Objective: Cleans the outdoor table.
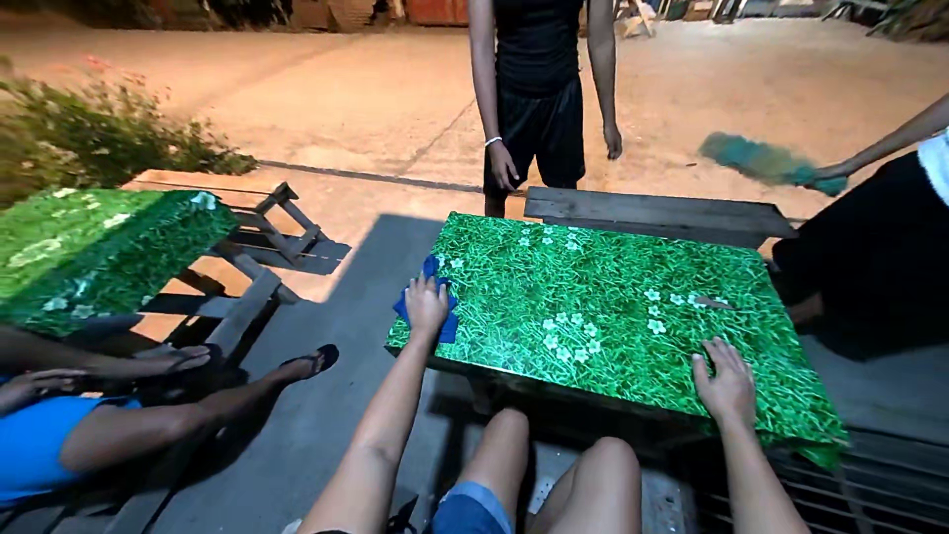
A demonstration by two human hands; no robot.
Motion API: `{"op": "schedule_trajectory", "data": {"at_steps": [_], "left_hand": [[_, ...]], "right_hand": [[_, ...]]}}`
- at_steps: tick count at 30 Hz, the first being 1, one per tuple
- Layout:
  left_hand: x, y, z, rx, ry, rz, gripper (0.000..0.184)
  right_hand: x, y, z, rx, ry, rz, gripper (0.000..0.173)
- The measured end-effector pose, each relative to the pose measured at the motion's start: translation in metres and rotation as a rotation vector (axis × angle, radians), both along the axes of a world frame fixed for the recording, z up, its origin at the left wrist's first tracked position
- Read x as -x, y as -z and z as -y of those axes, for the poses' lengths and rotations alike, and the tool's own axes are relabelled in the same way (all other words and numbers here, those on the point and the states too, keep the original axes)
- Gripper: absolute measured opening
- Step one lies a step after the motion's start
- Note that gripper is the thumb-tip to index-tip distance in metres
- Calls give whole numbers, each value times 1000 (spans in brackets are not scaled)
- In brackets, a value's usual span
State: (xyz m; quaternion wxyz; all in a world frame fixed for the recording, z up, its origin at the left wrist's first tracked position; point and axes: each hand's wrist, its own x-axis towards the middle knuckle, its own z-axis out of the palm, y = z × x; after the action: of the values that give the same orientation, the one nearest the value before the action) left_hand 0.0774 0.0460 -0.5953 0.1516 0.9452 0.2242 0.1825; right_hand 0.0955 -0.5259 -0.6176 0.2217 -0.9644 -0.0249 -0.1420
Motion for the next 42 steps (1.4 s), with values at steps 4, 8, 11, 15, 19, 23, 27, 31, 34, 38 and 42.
{"op": "schedule_trajectory", "data": {"at_steps": [4,8,11,15,19,23,27,31,34,38,42], "left_hand": [[-45,-10,3,20,-178,-43,51],[-109,-17,40,26,-230,-35,54],[-154,-22,111,51,-93,-28,57],[-175,-30,256,11,270,-92,60],[-164,-19,376,-1,733,-120,52],[-177,-10,388,11,958,-147,51],[-218,-6,309,22,900,-56,47],[-234,-12,176,-3,599,-36,48],[-213,-21,75,-16,382,-30,48],[-172,-27,-7,-16,165,-9,50],[-142,-25,-21,30,-7,2,54]], "right_hand": [[-2,-6,-5,43,31,-32,48],[-3,-9,-10,74,48,-47,48],[-3,-11,-11,95,59,-48,47],[-6,-11,-9,96,56,-44,46],[-7,-12,-7,66,40,-32,45],[-5,-13,-4,29,32,-16,44],[-4,-13,-5,-2,31,-11,45],[-4,-12,-3,1,42,-26,43],[-5,-11,-4,5,38,-16,43],[-4,-14,-5,1,46,-27,43],[-3,-13,-5,9,53,-48,44]]}}
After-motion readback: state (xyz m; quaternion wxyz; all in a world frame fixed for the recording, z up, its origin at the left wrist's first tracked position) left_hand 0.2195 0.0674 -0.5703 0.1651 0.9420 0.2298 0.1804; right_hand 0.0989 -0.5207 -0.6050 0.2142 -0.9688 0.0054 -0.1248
